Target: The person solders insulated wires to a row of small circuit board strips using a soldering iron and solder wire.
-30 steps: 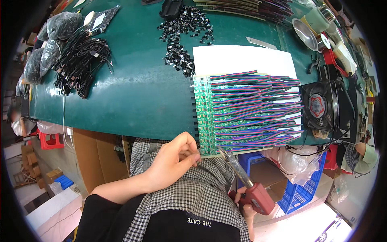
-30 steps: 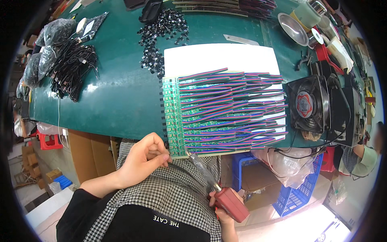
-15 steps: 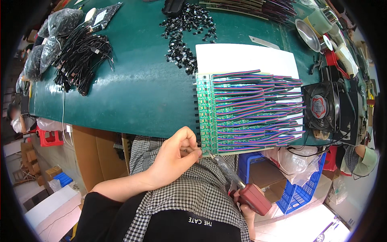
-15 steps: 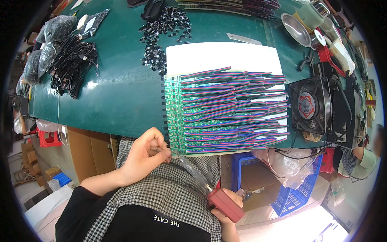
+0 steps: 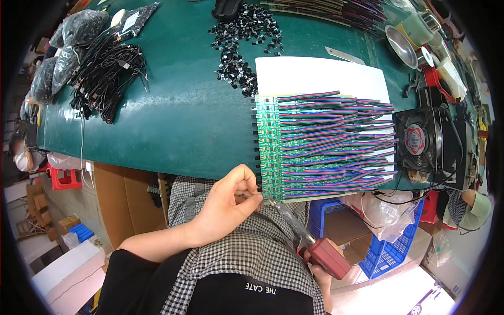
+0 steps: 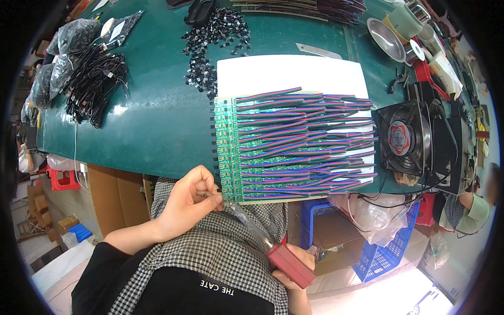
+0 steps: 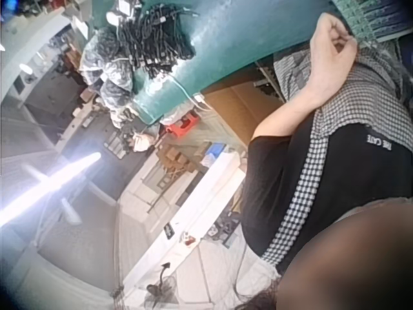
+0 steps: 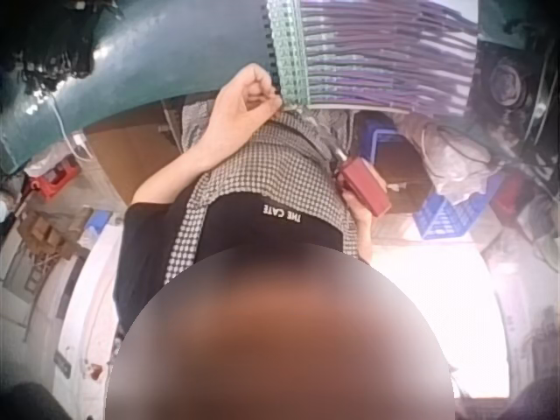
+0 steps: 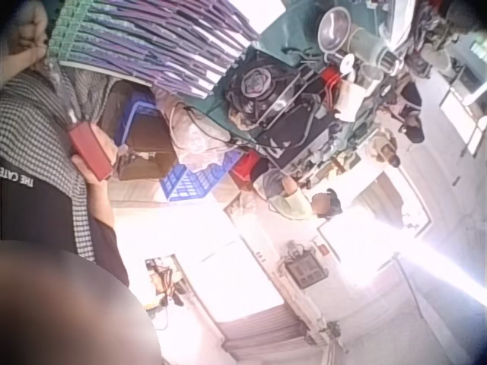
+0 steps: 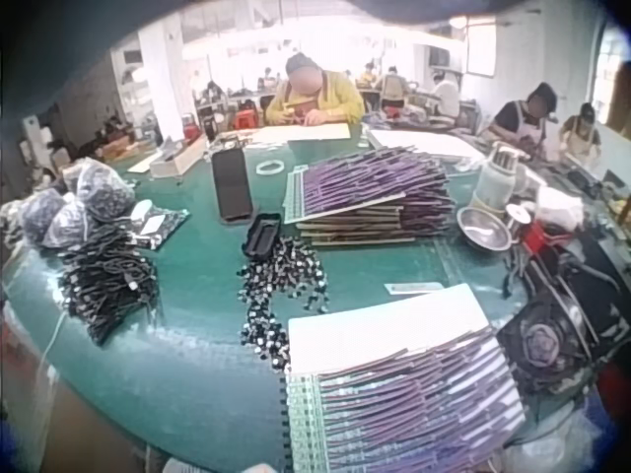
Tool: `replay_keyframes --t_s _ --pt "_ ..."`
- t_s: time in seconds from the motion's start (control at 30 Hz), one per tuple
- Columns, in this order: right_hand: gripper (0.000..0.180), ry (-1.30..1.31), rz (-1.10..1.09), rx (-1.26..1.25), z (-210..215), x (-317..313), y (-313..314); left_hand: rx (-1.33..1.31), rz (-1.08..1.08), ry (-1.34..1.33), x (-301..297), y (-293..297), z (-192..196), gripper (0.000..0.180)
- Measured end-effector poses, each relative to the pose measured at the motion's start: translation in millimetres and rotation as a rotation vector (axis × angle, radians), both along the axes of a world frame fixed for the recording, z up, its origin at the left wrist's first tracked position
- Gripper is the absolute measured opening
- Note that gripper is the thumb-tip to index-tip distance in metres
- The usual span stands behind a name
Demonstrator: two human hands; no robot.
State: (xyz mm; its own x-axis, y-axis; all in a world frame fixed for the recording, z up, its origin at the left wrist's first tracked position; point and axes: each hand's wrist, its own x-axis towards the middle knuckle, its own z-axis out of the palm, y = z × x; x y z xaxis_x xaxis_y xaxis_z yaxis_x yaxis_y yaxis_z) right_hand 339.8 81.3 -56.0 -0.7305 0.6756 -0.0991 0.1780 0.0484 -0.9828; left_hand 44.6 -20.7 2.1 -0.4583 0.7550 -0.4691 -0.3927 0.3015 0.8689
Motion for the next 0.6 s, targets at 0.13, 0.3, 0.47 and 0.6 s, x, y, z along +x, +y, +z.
replay_keyframes --t_s 0.13,0.3,0.47,0.6 --pt "0.071 0.018 0.079 0.128 6.2 -10.0 8.9 -0.004 0.013 -0.014 0.4 0.4 0.8 0.017" --pt "0.071 0.004 0.122 0.111 3.7 -4.9 8.8 -0.008 0.002 -0.003 0.1 0.8 1.3 0.017" --pt "0.072 -0.030 0.086 0.036 3.6 2.1 5.2 -0.014 0.009 -0.008 0.6 0.8 2.0 0.017" --pt "0.072 0.020 0.033 -0.075 -9.6 16.6 -2.2 -0.009 0.013 -0.015 0.3 0.9 2.3 0.016"
